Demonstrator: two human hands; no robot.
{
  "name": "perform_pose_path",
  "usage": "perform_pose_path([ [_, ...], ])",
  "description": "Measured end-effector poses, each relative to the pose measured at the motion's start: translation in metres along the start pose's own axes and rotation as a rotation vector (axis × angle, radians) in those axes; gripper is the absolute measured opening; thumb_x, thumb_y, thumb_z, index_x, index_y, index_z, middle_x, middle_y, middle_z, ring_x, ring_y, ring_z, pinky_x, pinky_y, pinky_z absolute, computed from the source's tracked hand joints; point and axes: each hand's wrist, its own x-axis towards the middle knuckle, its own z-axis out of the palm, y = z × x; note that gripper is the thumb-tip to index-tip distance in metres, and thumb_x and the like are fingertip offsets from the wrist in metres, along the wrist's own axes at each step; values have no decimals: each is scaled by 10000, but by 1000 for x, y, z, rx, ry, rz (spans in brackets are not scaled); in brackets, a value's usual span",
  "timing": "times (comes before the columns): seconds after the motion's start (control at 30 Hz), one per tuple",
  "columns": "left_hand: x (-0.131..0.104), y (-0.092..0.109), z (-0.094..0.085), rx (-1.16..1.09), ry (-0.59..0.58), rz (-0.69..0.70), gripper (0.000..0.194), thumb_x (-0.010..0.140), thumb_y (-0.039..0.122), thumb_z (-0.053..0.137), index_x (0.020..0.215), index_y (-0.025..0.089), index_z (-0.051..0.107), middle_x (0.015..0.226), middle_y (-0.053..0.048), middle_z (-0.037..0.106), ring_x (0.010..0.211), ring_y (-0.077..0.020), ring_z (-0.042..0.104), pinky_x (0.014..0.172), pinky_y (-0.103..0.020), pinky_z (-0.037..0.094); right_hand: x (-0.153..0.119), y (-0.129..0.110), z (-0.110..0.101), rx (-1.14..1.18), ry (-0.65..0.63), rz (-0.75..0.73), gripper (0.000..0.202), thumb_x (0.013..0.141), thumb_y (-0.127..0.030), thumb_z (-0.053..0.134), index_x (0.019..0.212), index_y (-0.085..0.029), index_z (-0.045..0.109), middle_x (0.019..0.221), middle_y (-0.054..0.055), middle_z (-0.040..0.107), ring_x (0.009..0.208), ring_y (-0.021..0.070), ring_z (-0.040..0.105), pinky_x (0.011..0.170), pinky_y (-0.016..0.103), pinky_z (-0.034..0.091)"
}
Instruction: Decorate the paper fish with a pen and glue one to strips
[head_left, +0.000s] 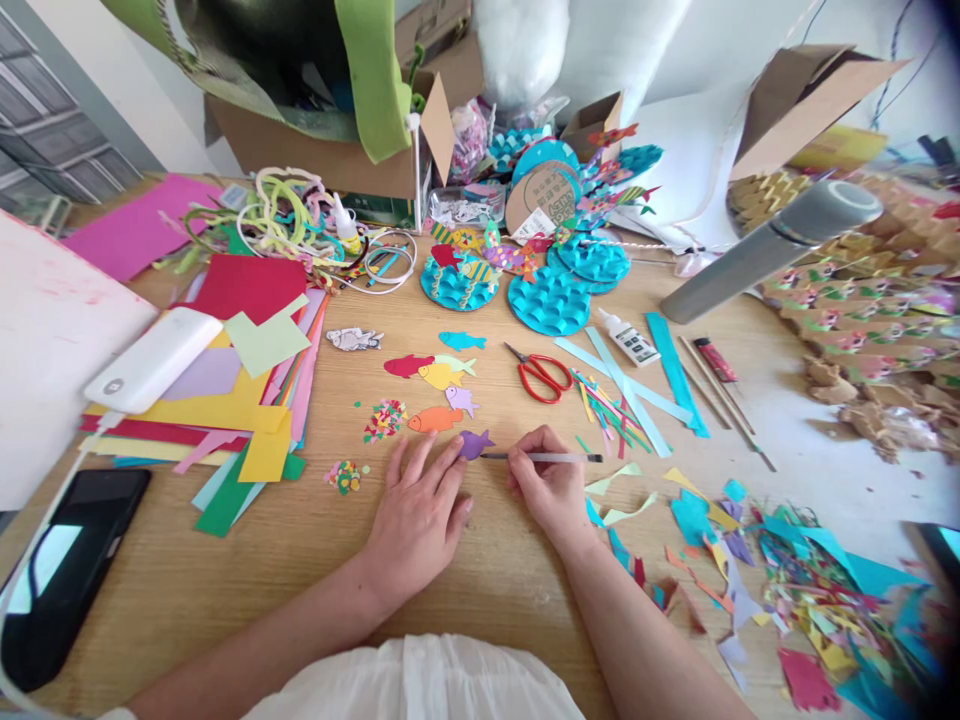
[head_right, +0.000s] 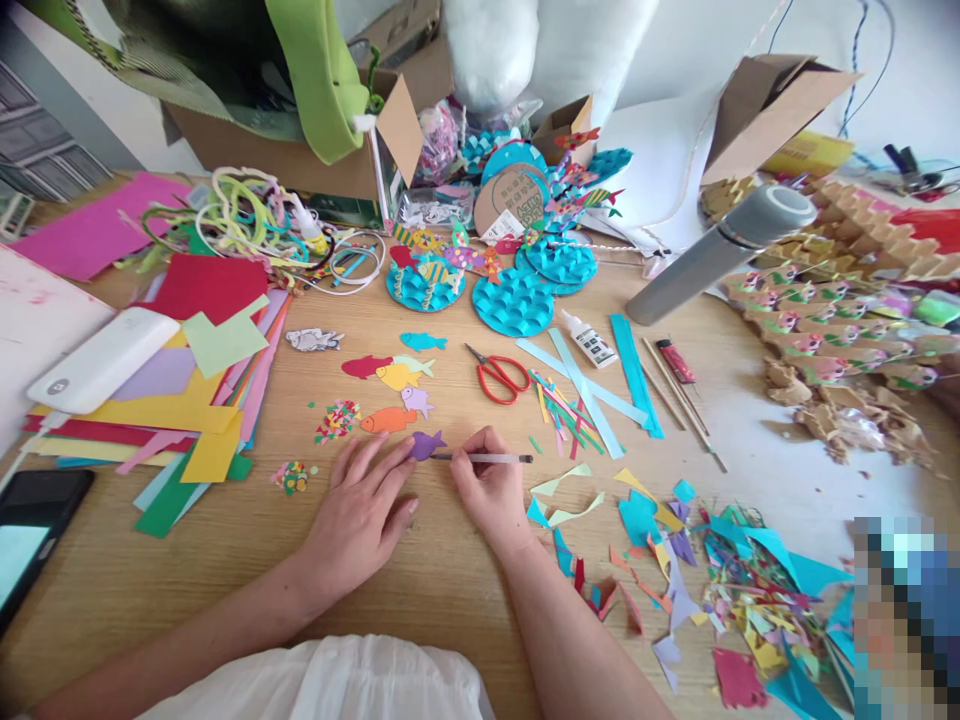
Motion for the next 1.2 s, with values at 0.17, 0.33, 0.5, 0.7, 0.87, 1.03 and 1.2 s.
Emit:
perform_pose_path([
  [0.17,0,0,0,2,-7,-4,337,948,319,468,1239,189,575,1453,-23,484,1377,-292,331,1152,-559,235,1,0,1,9,-1,8,190,732,-284,620,650,-241,454,473,-59,492,381,109,447,363,228,346],
  [0.33,0,0,0,2,-10,-7,337,945,323,470,1240,197,574,1451,-27,486,1378,-293,332,1150,-561,236,0,1,1,11,5,8,196,734,-273,633,647,-240,460,465,-60,490,368,113,449,357,231,341],
  [0.5,-1,-1,1,-3,6,-1,347,946,319,470,1255,196,565,1443,-33,495,1371,-296,340,1147,-562,235,-3,5,-2,66,212,-167,225,821,-339,632,689,-229,487,519,-50,522,394,110,473,384,233,367],
  [0.7,-2,-1,3,-27,45,3,325,938,305,487,1234,201,572,1427,-25,512,1359,-301,349,1139,-565,243,-4,6,0,12,244,-239,230,955,-413,491,1054,-219,565,865,47,724,745,182,708,713,335,552],
  [0.87,-3,-1,5,-73,92,7,298,931,280,499,1212,217,574,1375,-28,556,1356,-283,355,1136,-550,264,-6,7,0,-140,190,-316,213,987,-363,440,1022,-220,594,914,52,747,830,185,720,777,331,545],
  [1.03,-2,-1,6,-101,160,33,267,916,227,511,1172,195,578,1327,-71,572,1322,-271,387,1119,-523,316,-1,11,-2,-326,69,-433,124,947,-290,523,1034,-220,577,974,68,720,898,206,690,797,349,539],
  [1.2,2,-5,5,-60,218,-71,207,890,197,537,1082,157,601,1313,-121,534,1276,-308,401,1084,-538,353,3,15,2,-561,-70,-623,188,897,-197,577,1084,-216,591,983,90,680,960,248,612,828,402,518],
])
